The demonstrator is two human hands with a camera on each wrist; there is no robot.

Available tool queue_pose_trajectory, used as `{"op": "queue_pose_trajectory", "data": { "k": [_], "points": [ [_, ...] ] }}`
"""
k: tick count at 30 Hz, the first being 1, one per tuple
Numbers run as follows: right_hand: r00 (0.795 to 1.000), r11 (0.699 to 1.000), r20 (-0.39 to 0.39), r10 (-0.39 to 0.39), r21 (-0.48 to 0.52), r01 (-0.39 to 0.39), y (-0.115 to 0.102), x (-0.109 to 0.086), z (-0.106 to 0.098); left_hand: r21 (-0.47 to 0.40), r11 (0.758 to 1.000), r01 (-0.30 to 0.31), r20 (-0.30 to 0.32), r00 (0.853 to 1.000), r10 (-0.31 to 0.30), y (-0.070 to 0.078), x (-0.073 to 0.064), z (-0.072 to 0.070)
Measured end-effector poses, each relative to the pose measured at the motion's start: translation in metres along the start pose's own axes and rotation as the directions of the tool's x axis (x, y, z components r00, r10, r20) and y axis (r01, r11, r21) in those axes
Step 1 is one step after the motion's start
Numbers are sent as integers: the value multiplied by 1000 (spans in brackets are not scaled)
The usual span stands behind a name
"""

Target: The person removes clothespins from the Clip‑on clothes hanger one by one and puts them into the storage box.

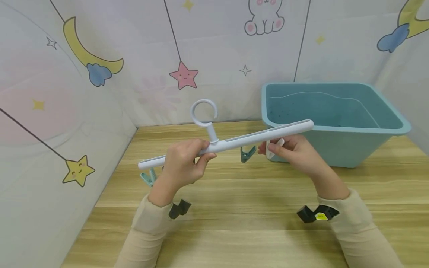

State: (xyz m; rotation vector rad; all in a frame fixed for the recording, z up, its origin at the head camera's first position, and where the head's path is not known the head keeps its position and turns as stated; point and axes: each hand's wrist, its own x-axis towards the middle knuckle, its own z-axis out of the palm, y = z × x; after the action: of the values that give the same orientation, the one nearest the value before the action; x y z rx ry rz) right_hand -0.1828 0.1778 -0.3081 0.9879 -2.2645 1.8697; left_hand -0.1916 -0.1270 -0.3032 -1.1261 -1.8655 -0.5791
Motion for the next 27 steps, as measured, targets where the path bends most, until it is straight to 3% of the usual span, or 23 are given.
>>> {"op": "queue_pose_trajectory", "data": {
  "k": [27],
  "points": [
    [998, 996, -49, -44, 79, 48, -5, -2, 3, -7, 1000, -12, 23, 1000, 12, 1, 1, -2]
  ]
}}
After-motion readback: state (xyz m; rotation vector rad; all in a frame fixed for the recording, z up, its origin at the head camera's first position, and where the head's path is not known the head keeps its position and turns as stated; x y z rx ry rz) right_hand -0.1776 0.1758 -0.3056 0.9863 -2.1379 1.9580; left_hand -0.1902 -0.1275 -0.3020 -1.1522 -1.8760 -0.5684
